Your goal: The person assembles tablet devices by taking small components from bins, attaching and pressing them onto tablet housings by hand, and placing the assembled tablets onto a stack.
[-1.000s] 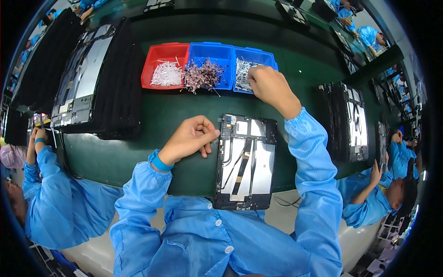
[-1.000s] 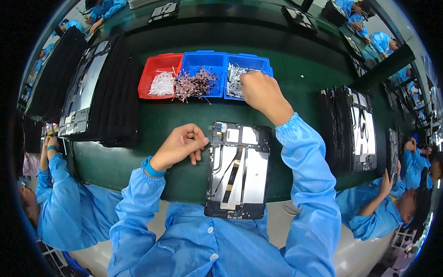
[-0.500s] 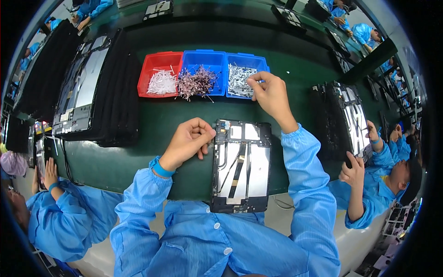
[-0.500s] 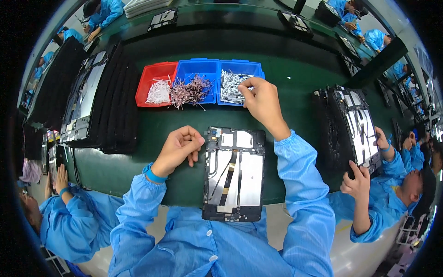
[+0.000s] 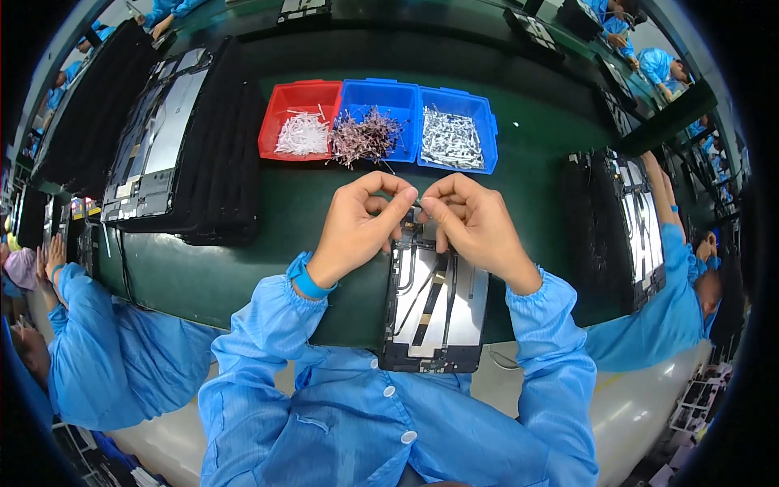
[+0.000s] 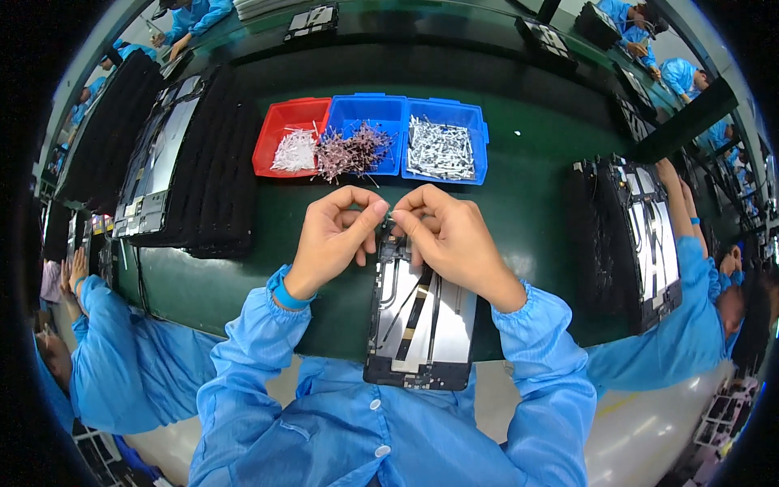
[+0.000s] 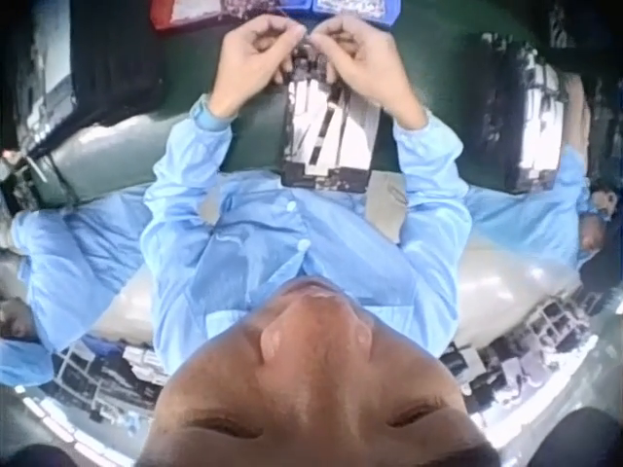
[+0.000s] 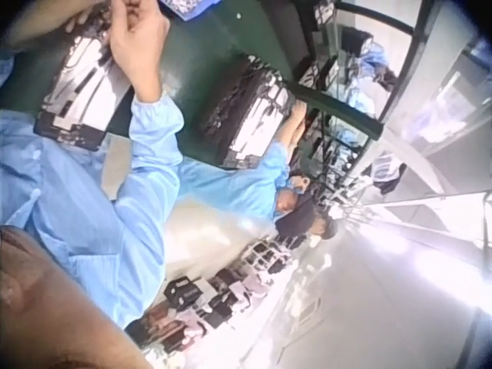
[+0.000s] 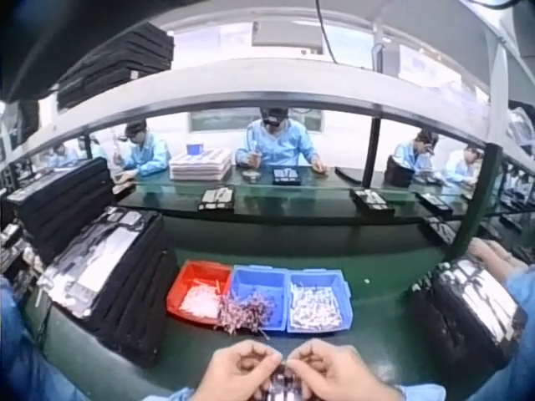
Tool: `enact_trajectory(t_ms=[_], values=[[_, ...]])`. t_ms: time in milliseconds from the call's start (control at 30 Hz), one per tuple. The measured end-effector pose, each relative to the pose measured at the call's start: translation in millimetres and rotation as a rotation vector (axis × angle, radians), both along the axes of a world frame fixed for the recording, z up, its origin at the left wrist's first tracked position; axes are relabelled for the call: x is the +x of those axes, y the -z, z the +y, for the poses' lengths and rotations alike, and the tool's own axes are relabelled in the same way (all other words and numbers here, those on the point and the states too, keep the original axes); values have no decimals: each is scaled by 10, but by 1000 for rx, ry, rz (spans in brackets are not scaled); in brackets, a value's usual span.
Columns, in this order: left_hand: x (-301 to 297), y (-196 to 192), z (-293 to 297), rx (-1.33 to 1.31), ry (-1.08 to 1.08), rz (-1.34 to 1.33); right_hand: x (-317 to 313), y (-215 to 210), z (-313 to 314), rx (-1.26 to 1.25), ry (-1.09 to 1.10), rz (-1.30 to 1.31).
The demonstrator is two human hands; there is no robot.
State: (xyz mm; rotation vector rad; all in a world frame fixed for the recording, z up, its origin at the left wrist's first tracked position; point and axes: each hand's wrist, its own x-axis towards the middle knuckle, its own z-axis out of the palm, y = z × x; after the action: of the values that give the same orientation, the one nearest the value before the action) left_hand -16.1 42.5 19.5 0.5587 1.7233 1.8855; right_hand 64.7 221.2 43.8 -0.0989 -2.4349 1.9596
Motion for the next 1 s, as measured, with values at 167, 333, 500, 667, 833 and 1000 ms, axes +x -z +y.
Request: enact_trajectory(t_ms=[167, 333, 500, 667, 833, 1000], values=[[7, 20, -37, -17, 11, -64, 39, 96, -29, -156, 30, 37], [-9, -83, -143, 151, 169, -598, 105, -4, -60, -88, -33, 33], [-455, -105, -241, -124, -638, 476, 113, 25, -15, 67, 191, 501], [-686, 91, -445, -782, -853, 1319, 311, 28, 57, -319, 286, 264], [296, 80, -564, -586, -147, 693, 761, 331, 96, -326, 336, 135], [826, 180, -490, -474, 149, 155, 970, 652, -120, -287, 369, 191]])
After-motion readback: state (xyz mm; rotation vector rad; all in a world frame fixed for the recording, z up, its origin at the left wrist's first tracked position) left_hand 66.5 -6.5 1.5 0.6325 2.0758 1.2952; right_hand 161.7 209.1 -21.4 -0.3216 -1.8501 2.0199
